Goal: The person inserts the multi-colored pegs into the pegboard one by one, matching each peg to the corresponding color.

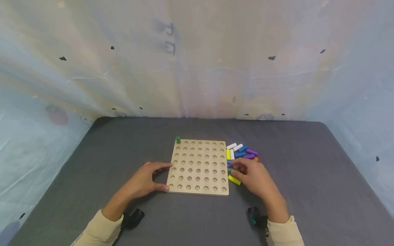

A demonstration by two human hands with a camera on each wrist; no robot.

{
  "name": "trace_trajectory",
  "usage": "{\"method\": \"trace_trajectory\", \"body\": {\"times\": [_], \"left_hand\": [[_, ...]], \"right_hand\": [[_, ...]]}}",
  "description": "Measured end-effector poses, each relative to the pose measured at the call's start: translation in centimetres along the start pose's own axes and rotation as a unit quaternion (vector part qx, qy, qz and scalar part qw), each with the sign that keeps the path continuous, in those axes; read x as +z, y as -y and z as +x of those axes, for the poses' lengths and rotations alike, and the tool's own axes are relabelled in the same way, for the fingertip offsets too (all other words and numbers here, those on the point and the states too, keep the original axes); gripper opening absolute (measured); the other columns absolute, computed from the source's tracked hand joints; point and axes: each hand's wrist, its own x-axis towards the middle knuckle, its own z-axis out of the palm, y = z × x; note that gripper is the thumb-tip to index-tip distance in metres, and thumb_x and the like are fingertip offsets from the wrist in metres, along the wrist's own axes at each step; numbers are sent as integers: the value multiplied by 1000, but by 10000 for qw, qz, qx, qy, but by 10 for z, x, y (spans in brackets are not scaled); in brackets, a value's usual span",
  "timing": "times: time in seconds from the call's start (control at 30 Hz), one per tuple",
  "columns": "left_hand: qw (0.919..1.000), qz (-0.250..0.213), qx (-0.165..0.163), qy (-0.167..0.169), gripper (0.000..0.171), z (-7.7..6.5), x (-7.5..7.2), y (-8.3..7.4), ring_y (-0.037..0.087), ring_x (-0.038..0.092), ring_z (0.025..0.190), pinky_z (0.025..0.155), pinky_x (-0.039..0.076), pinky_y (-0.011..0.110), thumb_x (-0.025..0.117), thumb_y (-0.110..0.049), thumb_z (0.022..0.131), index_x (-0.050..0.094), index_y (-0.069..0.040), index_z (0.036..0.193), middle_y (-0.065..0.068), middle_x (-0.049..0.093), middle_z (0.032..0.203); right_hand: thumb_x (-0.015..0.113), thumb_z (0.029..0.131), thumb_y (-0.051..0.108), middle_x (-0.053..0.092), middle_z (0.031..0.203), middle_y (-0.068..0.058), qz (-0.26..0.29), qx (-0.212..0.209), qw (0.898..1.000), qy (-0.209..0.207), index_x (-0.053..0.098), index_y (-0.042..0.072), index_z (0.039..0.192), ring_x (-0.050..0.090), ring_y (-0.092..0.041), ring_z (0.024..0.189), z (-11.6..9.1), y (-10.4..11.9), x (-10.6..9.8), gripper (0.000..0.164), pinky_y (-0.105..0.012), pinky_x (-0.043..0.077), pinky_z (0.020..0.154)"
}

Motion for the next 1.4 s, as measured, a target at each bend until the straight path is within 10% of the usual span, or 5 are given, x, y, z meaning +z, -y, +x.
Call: {"method": "trace_trajectory", "body": {"times": [1.4], "left_hand": [[9998, -42, 168, 81, 75, 0, 0, 4, 18, 52, 114, 95, 46, 45, 91, -32, 68, 60, -32, 136, -4, 63, 131]], "right_hand": [[75, 89, 17, 71, 93, 0, -736, -4, 9971, -180, 73, 15, 113, 56, -17, 78, 3, -8, -2, 25, -38, 47, 71]]}}
